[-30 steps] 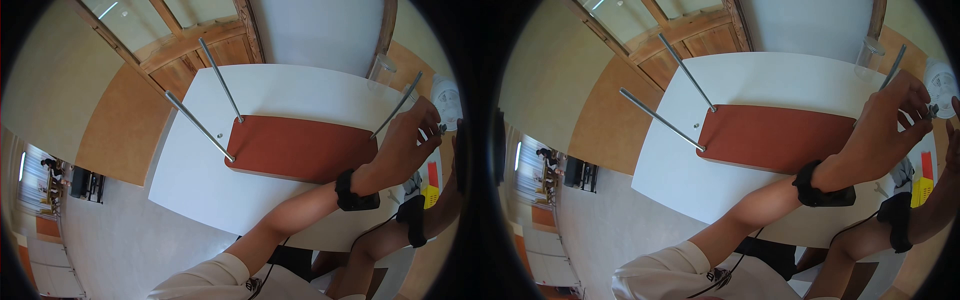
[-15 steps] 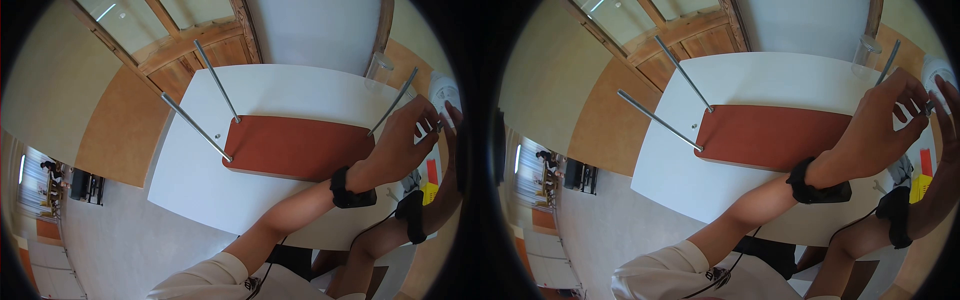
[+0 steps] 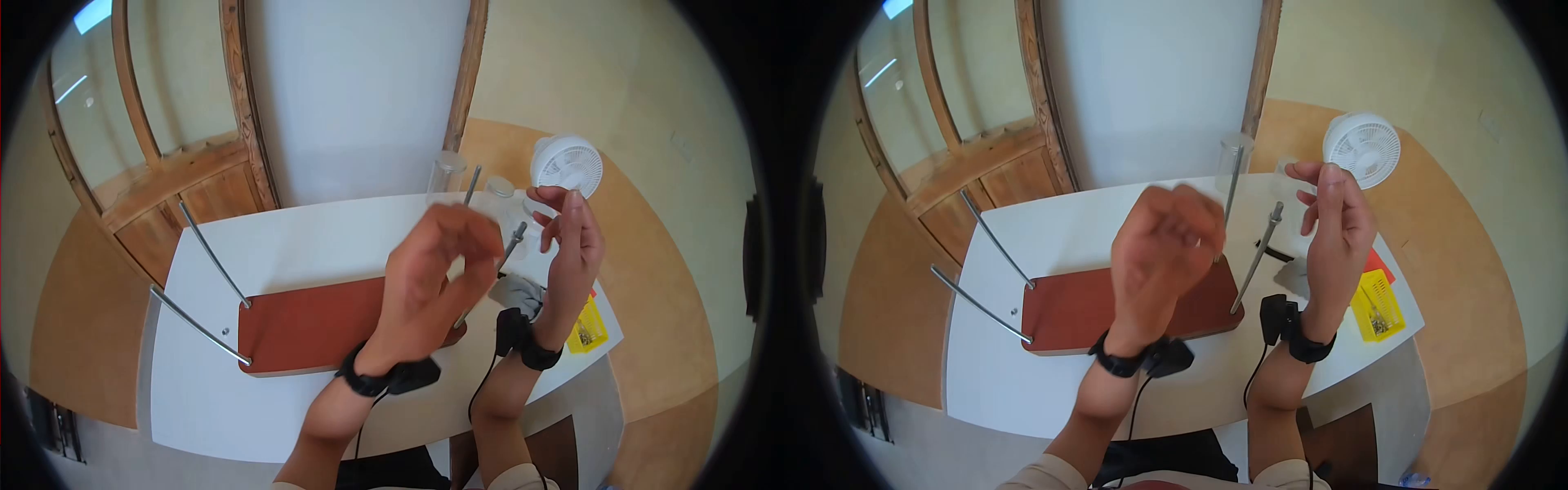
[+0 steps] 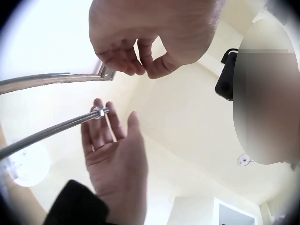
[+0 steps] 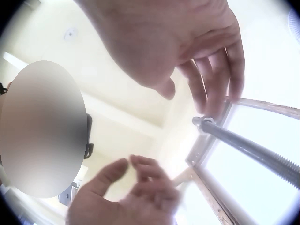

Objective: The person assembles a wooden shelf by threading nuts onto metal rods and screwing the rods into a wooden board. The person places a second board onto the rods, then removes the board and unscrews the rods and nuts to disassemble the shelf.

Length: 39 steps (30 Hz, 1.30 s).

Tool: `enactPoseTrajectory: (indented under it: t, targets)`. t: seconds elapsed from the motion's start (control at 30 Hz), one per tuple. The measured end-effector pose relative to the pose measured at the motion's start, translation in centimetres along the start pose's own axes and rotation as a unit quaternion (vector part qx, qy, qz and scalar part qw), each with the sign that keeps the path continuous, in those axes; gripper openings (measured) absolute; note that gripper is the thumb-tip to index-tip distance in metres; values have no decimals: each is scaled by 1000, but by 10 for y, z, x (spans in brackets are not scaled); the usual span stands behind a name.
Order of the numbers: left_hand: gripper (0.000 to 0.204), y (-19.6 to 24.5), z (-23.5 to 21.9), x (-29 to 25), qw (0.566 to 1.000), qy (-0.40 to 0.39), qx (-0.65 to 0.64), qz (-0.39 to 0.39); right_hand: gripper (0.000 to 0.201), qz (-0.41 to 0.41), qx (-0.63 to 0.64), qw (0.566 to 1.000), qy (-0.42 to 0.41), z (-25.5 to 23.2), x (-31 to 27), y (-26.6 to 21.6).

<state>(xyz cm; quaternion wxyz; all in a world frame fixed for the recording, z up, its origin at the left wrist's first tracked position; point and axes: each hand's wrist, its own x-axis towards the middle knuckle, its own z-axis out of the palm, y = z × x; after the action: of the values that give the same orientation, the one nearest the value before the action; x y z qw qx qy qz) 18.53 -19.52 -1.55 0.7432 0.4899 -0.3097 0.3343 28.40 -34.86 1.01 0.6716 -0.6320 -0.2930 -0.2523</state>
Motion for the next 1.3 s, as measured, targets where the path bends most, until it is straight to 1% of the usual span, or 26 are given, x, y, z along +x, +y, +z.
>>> enactPoseTrajectory:
  t: [0.03,0.07,0.13,0.2,0.23,0.27,0.3,0.37,0.43,0.5,0.57,0.63,0.67,0.7,0.73,0.77,0.83,0.87,0.93,0.97,1.03,1.07,1.13,1.17,1.23,1.3]
  targets:
    - [26,10,-1,-3,998,-55,-20,2,41,0,5,1000,-2,-2,-1,-1]
    - [26,27,-2,-7,998,-49,-25,-3,41,6,-1,1000,-4,1,-5,-5]
    - [27,55,-3,-15,964,-254,80,-21,43,21,51,998,-28,9,-8,-10]
    - [22,68,-12,-33,918,-385,85,-34,44,33,8,999,-35,4,-7,-7]
    - [23,79,-12,-39,899,-423,111,-21,46,37,-31,998,-37,2,-6,-5]
    - [23,91,-11,-44,876,-462,135,-6,49,39,-46,998,6,1,-5,-3]
    - [23,98,-11,-49,877,-462,135,-4,49,38,-47,998,5,3,-5,-3]
    - [24,104,-8,-59,881,-440,154,74,51,10,13,997,72,1,-3,-4]
    - [25,109,-10,-58,883,-427,178,76,53,4,33,998,60,2,-6,-6]
    - [25,118,-12,-48,855,-479,197,14,54,51,43,997,-43,-1,-7,-9]
    - [27,121,-13,-46,858,-478,187,17,56,34,19,999,-27,-2,-6,-9]
    - [28,121,-13,-51,861,-474,181,17,57,20,-62,997,52,-5,-4,-8]
    - [25,118,-14,-57,868,-454,197,42,57,20,-62,997,52,-2,-5,-9]
    - [22,115,-13,-59,873,-434,213,68,58,20,-18,999,34,3,-6,-11]
    - [22,114,-13,-58,873,-435,211,67,59,23,24,999,17,4,-7,-12]
    - [21,115,-14,-58,870,-439,214,67,59,25,24,999,20,1,-7,-14]
    - [21,115,-14,-57,866,-445,218,66,60,62,1,997,-40,-3,-7,-17]
    - [21,115,-14,-56,865,-449,215,67,60,62,3,997,-38,-6,-6,-16]
    - [22,115,-15,-55,864,-450,214,67,61,36,-40,998,40,-13,-4,-15]
    - [21,114,-15,-54,861,-456,213,68,61,37,-38,998,39,-10,-4,-15]
    - [21,114,-14,-52,859,-462,210,65,63,44,31,999,3,-5,-7,-18]
    - [24,116,-14,-49,859,-471,200,37,63,46,30,998,5,-6,-8,-19]
    - [27,116,-12,-46,856,-480,191,8,64,68,1,996,-66,-7,-7,-20]
    - [27,116,-11,-45,853,-483,195,9,64,69,2,995,-66,-10,-6,-18]
    - [27,116,-12,-46,852,-484,200,10,65,65,-52,996,13,-19,-2,-14]
    - [29,115,-12,-46,852,-485,198,7,65,51,-16,999,-2,-20,-2,-13]
